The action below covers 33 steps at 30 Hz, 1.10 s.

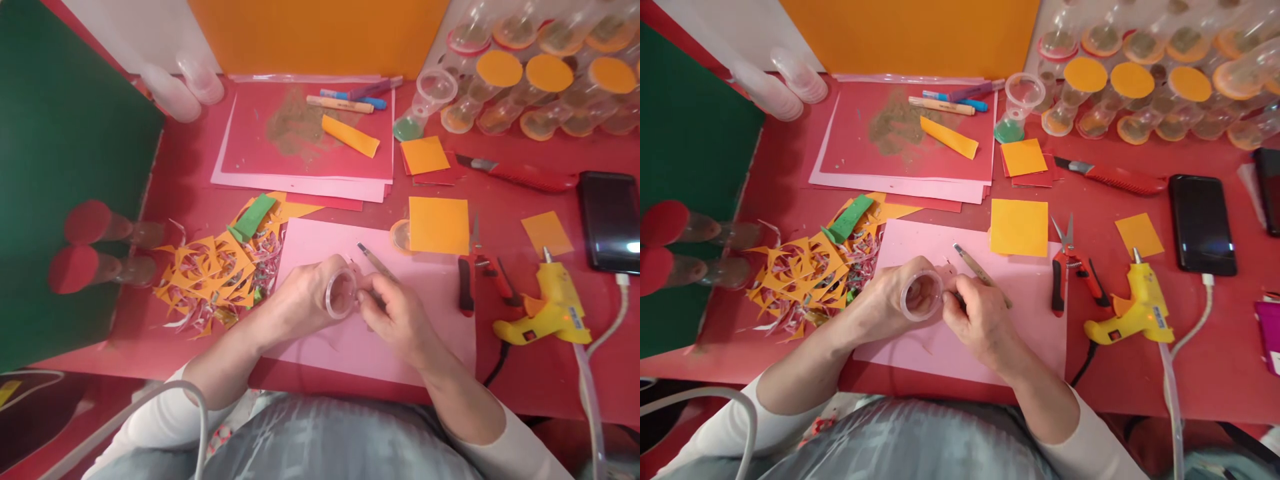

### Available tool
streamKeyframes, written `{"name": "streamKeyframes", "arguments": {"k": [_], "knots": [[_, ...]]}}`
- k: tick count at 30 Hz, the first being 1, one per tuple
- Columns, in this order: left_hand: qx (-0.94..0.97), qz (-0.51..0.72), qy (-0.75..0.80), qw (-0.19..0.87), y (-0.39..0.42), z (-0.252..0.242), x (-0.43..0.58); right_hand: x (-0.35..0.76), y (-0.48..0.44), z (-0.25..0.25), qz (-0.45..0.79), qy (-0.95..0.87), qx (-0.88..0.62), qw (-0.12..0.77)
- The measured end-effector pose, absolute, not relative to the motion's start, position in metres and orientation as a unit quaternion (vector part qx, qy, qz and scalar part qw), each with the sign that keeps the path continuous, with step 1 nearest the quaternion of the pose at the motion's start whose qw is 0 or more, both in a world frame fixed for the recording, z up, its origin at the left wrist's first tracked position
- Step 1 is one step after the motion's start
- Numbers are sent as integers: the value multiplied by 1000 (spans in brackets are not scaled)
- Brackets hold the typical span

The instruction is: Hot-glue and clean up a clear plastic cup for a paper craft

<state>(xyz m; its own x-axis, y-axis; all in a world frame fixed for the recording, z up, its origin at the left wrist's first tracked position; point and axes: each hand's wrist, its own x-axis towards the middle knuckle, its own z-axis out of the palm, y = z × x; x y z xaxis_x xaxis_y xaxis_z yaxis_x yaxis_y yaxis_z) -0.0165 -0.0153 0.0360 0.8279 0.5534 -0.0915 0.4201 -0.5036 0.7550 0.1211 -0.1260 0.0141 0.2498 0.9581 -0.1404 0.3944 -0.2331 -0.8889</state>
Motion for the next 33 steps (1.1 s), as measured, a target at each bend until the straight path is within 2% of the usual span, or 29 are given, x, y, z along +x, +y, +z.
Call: {"name": "streamKeyframes", "arguments": {"k": [11,27,33], "knots": [[852,79,307,416,-18,37,-13,117,-123,14,330,-484,-714,382],[819,64,304,483,-10,36,-16,122,-121,23,492,-403,-650,415],[818,46,319,476,-10,34,-17,124,-123,19,425,-470,-666,394]]}}
